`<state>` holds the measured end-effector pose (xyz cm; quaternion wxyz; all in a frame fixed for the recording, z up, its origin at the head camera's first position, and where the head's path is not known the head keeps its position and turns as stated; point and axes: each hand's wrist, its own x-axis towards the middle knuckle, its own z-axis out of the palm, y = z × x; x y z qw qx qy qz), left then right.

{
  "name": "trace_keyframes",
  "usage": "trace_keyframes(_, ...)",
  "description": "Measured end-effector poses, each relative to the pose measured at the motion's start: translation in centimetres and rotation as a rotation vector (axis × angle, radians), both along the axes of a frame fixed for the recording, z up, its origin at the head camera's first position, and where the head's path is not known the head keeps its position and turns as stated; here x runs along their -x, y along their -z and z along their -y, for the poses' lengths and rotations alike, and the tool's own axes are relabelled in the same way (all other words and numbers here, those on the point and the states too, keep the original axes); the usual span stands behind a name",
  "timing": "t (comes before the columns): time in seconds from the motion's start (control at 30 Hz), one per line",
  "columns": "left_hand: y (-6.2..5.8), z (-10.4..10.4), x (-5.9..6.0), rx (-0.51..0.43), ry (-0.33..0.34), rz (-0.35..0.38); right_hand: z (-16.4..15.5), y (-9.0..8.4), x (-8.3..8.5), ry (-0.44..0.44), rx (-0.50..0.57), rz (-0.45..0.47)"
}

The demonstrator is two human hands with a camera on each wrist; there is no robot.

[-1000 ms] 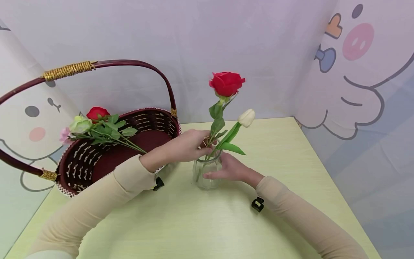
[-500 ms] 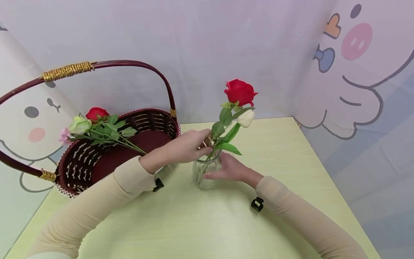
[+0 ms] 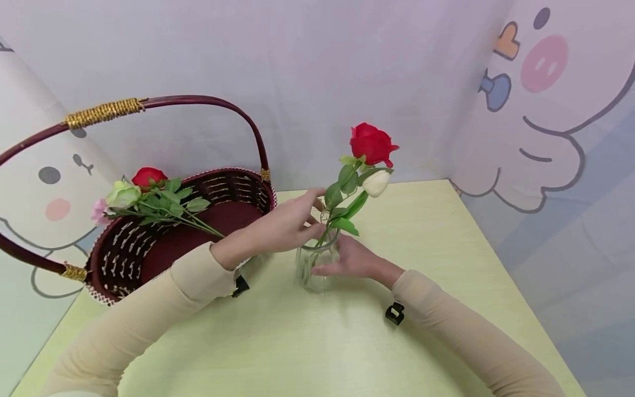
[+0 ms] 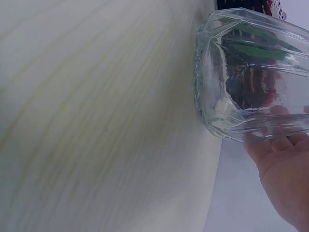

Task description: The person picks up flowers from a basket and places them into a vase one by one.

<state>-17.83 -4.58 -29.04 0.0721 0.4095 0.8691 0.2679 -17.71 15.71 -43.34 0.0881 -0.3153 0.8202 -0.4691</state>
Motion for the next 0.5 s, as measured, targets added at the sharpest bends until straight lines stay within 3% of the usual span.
trace_keyframes(0.5, -0.8, 2.0, -1.2, -0.06, -0.077, -0.034, 0.2, 0.3, -0.3, 0.033, -0.024, 0.063)
